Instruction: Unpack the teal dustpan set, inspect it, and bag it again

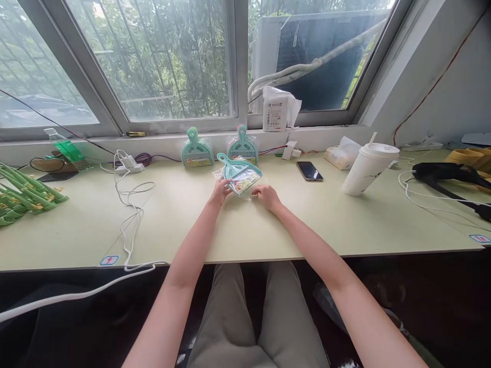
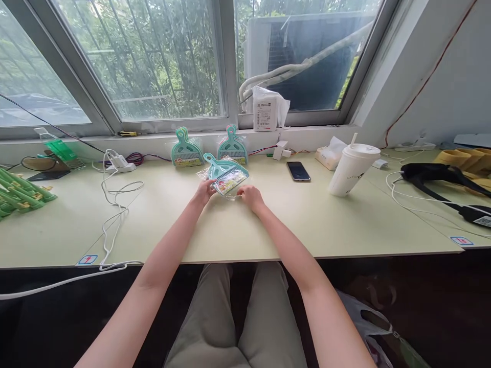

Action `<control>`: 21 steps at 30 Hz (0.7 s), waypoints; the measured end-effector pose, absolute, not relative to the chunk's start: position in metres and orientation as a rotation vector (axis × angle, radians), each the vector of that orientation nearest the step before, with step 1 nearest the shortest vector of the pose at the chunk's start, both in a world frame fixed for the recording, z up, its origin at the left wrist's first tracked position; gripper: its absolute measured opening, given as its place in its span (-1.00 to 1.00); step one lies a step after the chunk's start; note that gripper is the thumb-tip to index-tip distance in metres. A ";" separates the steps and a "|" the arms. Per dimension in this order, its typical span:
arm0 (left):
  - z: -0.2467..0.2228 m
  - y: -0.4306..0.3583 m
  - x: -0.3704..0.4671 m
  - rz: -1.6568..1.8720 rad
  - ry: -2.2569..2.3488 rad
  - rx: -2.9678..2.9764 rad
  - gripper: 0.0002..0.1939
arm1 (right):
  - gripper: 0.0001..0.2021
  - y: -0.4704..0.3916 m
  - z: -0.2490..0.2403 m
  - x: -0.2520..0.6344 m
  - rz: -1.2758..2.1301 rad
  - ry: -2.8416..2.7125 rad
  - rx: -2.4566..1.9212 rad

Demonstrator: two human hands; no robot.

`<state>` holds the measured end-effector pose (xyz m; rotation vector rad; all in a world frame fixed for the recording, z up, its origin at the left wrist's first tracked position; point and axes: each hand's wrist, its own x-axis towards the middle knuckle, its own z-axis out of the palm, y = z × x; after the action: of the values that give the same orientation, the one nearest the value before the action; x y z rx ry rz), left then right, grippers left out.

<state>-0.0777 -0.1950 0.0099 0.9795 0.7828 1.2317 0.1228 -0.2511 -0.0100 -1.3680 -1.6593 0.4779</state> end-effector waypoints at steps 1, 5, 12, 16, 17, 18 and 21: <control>0.010 -0.196 -0.075 1.227 0.778 0.986 -0.45 | -0.74 -0.250 -0.010 0.127 0.584 -1.536 -1.345; 0.010 -0.199 -0.069 1.195 0.762 1.052 -0.32 | -0.87 -0.243 -0.006 0.138 0.971 -1.095 -1.241; 0.010 -0.200 -0.076 1.070 0.777 1.219 -0.36 | -0.73 -0.251 0.001 0.139 1.068 -0.909 -0.955; 0.015 -0.204 -0.086 1.005 0.772 1.302 -0.38 | -0.62 -0.254 0.000 0.137 1.123 -0.792 -0.990; 0.016 -0.205 -0.088 1.009 0.804 1.314 -0.38 | -0.61 -0.255 0.000 0.138 1.121 -0.773 -0.995; 0.016 -0.207 -0.089 1.023 0.851 1.321 -0.39 | -0.62 -0.254 0.000 0.138 1.116 -0.761 -0.998; 0.015 -0.210 -0.086 1.084 0.999 1.312 -0.49 | -0.63 -0.254 0.001 0.142 1.107 -0.763 -0.988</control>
<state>-0.0863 -0.2096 0.0151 1.3119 0.9988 1.0842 0.1416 -0.2538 0.0014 -0.9882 -0.7634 1.1065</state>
